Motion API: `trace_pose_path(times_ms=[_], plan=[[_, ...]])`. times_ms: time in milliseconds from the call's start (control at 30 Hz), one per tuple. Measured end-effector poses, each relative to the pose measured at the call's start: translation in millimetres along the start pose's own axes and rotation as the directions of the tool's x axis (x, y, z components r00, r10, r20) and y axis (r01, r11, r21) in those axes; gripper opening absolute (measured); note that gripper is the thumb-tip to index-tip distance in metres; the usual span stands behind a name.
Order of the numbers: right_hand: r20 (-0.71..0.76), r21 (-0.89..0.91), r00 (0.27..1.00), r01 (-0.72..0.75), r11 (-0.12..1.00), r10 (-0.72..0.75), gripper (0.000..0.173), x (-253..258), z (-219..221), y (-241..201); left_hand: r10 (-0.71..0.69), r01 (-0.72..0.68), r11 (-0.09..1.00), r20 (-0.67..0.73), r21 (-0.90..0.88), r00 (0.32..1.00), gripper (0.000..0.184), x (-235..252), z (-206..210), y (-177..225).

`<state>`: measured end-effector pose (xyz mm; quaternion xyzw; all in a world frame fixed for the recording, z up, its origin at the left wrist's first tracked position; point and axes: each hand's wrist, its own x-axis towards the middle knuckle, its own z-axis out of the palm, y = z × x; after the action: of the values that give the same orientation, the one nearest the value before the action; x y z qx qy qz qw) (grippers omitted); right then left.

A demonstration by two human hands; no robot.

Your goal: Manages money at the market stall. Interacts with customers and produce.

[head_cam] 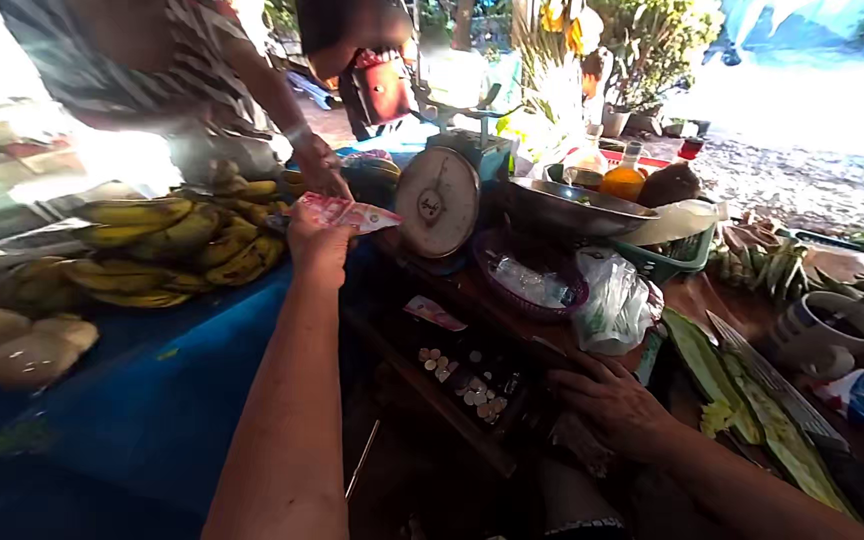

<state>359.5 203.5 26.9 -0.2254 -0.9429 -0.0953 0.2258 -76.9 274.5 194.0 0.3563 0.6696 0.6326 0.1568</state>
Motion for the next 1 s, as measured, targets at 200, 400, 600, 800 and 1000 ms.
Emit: trace_pose_path(times_ms=[200, 400, 600, 800, 1000], plan=[[0.005, -0.004, 1.000, 0.001, 1.000, -0.001, 0.028, 2, -1, 0, -0.007, 0.007, 1.000, 0.005, -0.030, 1.000, 0.078, 7, -2, -5], [0.003, 0.029, 1.000, -0.001, 1.000, 0.001, 0.029, 3, 0, 1, 0.001, -0.001, 0.998, 0.002, -0.059, 1.000, 0.078, 12, -3, -6], [-0.012, 0.021, 1.000, -0.006, 1.000, 0.007, 0.029, 2, 1, 1, 0.044, -0.041, 0.994, 0.027, -0.097, 0.999, 0.074, 15, -5, -9], [-0.016, 0.028, 1.000, -0.010, 1.000, 0.010, 0.029, 2, -1, 2, 0.032, -0.039, 0.998, 0.113, 0.053, 0.993, 0.076, -10, 1, -3], [0.002, 0.050, 1.000, -0.020, 0.999, 0.020, 0.028, 2, -1, 1, 0.087, -0.484, 0.730, 0.636, 0.483, 0.767, 0.033, -80, 28, -76]])
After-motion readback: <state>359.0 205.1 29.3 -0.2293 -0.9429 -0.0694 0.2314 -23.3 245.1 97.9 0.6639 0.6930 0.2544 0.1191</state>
